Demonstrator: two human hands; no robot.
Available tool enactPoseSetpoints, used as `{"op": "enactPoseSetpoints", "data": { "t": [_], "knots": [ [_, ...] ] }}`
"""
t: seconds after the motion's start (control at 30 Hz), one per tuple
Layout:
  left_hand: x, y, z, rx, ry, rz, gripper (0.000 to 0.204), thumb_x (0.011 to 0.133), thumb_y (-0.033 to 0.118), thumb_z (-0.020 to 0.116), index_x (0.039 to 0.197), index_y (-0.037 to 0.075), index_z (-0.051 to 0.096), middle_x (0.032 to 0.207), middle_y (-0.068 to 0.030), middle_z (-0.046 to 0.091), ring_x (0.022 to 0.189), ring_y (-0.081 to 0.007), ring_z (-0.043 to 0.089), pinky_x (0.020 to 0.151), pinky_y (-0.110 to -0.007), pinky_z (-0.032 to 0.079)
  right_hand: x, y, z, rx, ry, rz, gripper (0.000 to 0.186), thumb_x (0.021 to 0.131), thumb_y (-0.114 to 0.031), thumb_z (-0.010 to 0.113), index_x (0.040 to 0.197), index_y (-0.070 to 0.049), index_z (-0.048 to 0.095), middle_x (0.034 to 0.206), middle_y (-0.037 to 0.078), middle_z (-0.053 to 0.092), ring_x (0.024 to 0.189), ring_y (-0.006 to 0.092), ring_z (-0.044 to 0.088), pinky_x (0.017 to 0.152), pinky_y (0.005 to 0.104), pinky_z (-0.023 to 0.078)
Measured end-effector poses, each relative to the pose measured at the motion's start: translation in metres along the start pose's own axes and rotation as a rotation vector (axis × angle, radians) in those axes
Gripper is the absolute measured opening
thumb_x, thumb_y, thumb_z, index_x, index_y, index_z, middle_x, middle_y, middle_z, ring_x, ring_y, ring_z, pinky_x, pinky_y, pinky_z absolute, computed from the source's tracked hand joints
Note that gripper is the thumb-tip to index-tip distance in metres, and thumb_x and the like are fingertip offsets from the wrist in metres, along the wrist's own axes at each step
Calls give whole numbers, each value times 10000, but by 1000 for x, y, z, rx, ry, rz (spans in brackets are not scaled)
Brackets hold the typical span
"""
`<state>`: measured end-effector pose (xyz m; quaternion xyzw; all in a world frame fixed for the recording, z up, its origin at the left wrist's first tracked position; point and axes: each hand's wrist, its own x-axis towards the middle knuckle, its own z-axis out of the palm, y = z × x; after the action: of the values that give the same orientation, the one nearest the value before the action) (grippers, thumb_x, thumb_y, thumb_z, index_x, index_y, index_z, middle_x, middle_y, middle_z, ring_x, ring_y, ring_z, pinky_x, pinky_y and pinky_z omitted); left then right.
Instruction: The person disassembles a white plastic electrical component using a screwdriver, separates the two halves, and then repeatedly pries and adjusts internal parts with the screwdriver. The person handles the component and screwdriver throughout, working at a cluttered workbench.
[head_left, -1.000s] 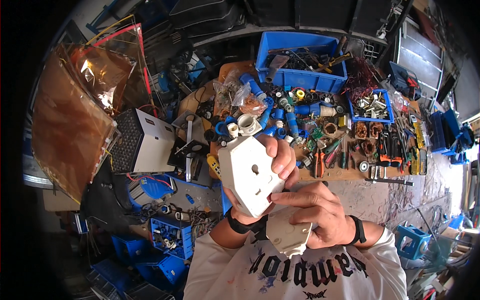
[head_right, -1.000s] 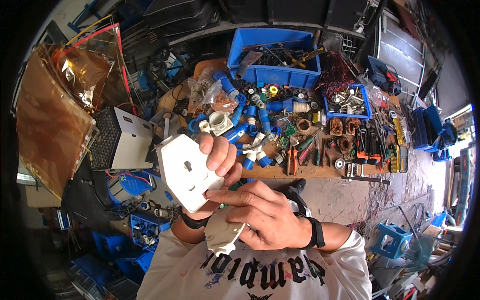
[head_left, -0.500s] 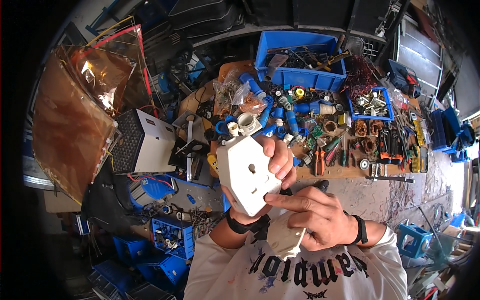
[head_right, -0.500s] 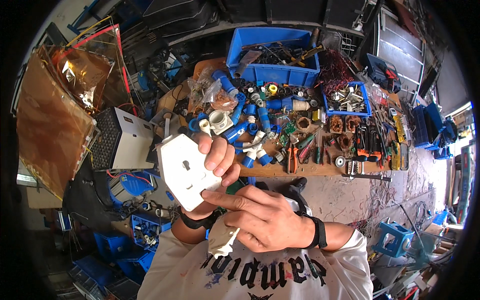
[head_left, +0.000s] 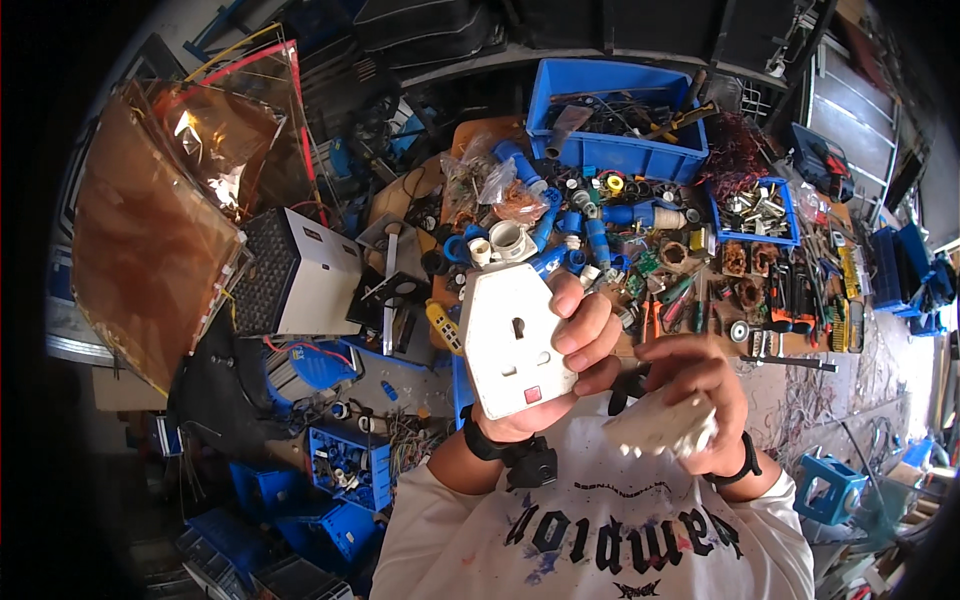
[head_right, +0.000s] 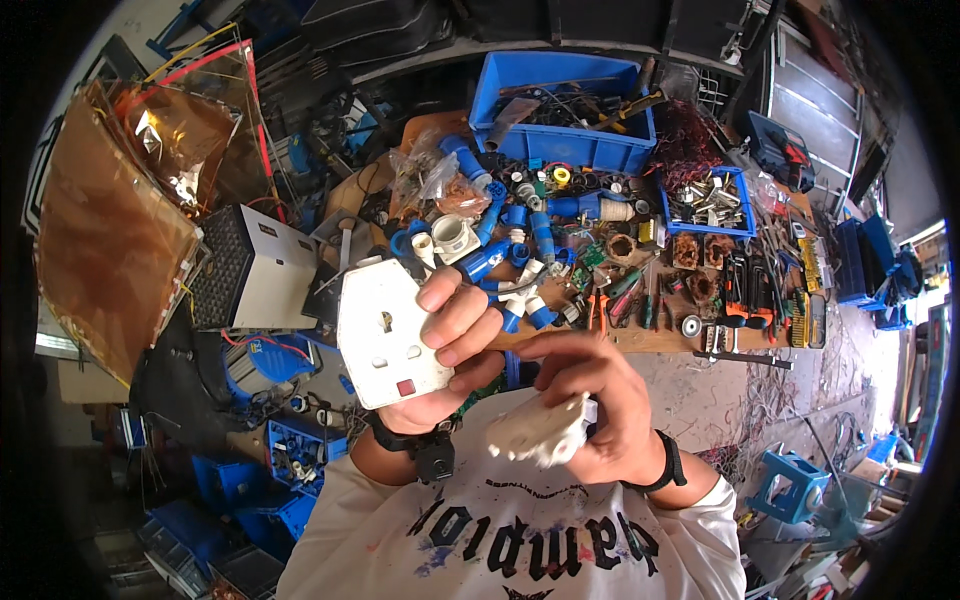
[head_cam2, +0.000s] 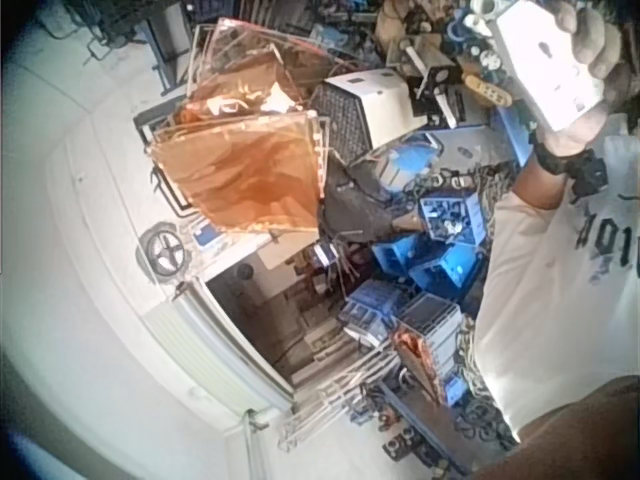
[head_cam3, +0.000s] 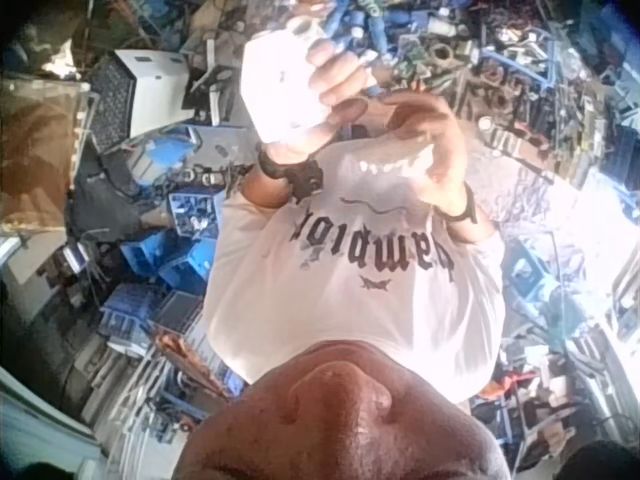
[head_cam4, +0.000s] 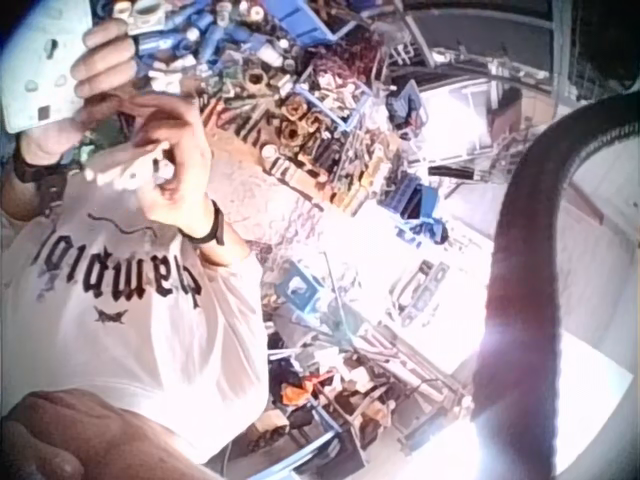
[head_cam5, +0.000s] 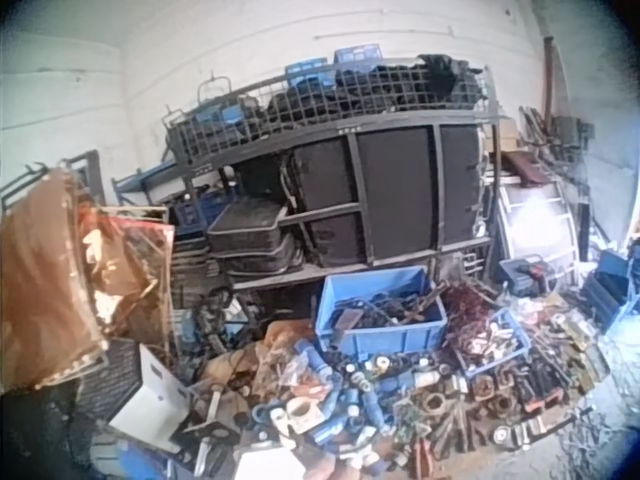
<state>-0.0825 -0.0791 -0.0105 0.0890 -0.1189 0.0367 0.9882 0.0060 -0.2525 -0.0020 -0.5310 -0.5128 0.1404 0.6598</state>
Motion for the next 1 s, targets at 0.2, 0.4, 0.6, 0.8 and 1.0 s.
{"op": "enactPoseSetpoints", "data": {
  "t": [0.2, 0.4, 0.6, 0.8, 1.0],
  "knots": [
    [-2, -1, -3, 15, 2, 30, 381, 902, 521, 472, 937, 141, 472, 734, 29, 379, 676, -105, 385, 542, -267, 356, -21, 9, -5, 279, 140, 345, 187, 832, -79, 555, 987, -24, 467, 1153, 193, 535, 919, 157, 545, 807, 299, 455],
    [1, 2, -6, 24, -12, 21, 387, 898, 525, 478, 936, 140, 473, 743, 28, 382, 682, -105, 379, 548, -264, 352, -31, 15, -12, 440, 318, 538, 340, 811, -37, 595, 1122, -8, 461, 1119, 103, 565, 989, 145, 557, 857, 280, 446],
    [-1, 8, -12, 50, -2, 62, 374, 901, 511, 477, 924, 138, 471, 748, 24, 384, 687, -109, 375, 549, -262, 348, -35, 21, -15, 580, 444, 587, 460, 794, -36, 602, 1221, 13, 440, 1095, 79, 591, 974, 164, 596, 861, 294, 479],
    [-5, 11, -11, 81, 0, 49, 366, 908, 498, 462, 922, 133, 470, 731, 26, 375, 679, -111, 374, 543, -265, 348, -31, 22, -26, 829, 484, 686, 507, 774, -51, 581, 1257, 16, 444, 1078, 130, 608, 880, 210, 637, 718, 317, 544],
    [-6, 8, -11, 151, 93, 151, 495, 869, 604, 455, 956, 117, 479, 809, 1, 406, 734, -125, 401, 562, -258, 354, -23, 23, -26, 798, 492, 687, 596, 786, -110, 597, 1314, 38, 362, 1070, 154, 591, 783, 189, 640, 512, 243, 534]
  ]
}}
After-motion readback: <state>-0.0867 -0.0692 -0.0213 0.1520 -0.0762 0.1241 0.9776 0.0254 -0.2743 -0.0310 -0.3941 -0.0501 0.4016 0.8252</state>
